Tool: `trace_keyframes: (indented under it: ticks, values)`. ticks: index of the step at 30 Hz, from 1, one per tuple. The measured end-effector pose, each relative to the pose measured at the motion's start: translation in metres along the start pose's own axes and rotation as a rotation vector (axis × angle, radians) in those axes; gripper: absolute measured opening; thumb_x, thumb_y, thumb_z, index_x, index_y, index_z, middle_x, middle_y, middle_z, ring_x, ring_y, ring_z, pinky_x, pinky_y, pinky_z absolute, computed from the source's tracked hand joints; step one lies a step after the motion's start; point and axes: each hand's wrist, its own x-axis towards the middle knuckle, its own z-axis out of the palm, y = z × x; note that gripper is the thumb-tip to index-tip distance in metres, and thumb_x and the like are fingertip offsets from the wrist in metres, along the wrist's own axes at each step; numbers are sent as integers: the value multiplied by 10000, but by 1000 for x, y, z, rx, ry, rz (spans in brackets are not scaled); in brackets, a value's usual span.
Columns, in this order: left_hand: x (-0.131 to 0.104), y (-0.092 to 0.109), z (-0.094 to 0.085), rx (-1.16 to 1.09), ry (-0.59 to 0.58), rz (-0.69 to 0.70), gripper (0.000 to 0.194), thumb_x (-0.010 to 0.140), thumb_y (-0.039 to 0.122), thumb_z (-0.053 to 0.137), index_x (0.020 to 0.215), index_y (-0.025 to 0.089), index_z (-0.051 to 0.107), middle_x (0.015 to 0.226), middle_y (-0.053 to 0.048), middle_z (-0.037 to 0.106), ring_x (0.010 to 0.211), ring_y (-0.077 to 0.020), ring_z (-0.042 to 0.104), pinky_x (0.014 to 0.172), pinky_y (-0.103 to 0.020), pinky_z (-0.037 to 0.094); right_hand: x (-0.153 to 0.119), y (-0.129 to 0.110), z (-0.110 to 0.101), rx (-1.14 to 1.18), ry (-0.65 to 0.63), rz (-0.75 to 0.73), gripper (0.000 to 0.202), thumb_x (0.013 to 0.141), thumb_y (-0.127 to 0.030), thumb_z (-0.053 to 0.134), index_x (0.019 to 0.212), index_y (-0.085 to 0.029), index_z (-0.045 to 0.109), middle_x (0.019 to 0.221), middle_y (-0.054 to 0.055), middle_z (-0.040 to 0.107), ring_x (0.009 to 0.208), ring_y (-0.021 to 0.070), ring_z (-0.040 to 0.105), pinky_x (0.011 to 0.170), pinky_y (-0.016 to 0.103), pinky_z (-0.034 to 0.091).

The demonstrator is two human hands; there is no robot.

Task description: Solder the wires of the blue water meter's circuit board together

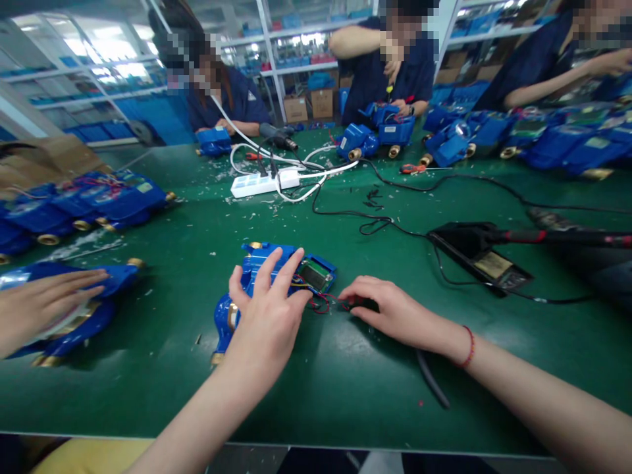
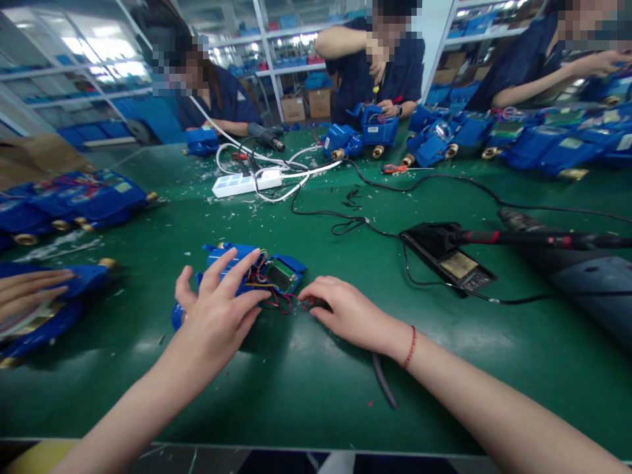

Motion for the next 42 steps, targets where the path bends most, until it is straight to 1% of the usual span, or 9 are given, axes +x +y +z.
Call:
trace_keyframes:
  ticks: [7,10,13,15,18,24,37,40,42]
  values:
    - [1,2,6,6,-41,-42,147,830,167,598,751,254,686,1472,91,289,1383,-262,250,1047,-679,49,9,6,8,161,3,-151,61,865,-131,620,845,-122,678,933,56,610,877,106,595,804,199,468]
    - [0,-3,2,-29,-82,-114,177,849,198,576,750,274,702,1464,94,303,1378,-288,255,1030,-713,77,12,6,9,167,-94,-266,87,892,-123,577,842,-120,648,1014,61,637,925,107,606,844,206,460]
    - [-1,-9,-3,-64,-180,-168,200,867,249,540,780,285,717,1503,86,209,1403,-348,178,962,-761,139,15,4,9,113,-189,-322,110,913,-100,522,859,-120,615,876,38,653,774,108,598,700,208,446]
    - [-2,-14,-5,-80,-247,-195,206,872,283,525,814,280,723,1526,70,126,1407,-397,122,888,-787,188,16,3,9,77,-214,-335,116,916,-100,512,862,-117,613,783,25,633,695,111,566,630,214,412]
    - [-2,-19,-4,-102,-291,-184,221,869,306,521,825,249,730,1533,44,97,1401,-429,110,872,-776,249,17,5,8,53,-212,-354,152,930,-106,492,892,-112,639,823,46,644,753,125,552,683,230,414]
    - [-4,-11,-1,-103,-134,-164,194,823,222,570,702,181,717,1516,18,188,1427,-314,147,1113,-598,267,15,5,1,3,-217,-379,248,943,-80,432,997,-116,672,884,65,632,850,159,484,759,263,401]
    - [-7,2,-2,-76,-85,-205,204,833,239,576,690,195,714,1507,35,212,1400,-315,229,1057,-568,337,13,10,-2,-208,-197,-393,225,890,-39,481,962,-159,657,848,19,631,789,173,416,710,303,280]
    - [-8,10,-7,-31,-104,-231,135,842,275,591,852,276,726,1507,33,210,1382,-343,258,972,-581,343,11,8,-2,-201,-227,-394,225,894,-36,484,959,-157,661,889,14,658,822,168,439,739,296,285]
    - [-13,19,-10,-15,-30,-229,213,858,293,577,1047,303,676,1487,7,268,1369,-314,293,998,-548,309,10,7,-2,-181,-240,-391,237,892,-29,483,967,-158,667,930,18,672,863,169,455,759,297,286]
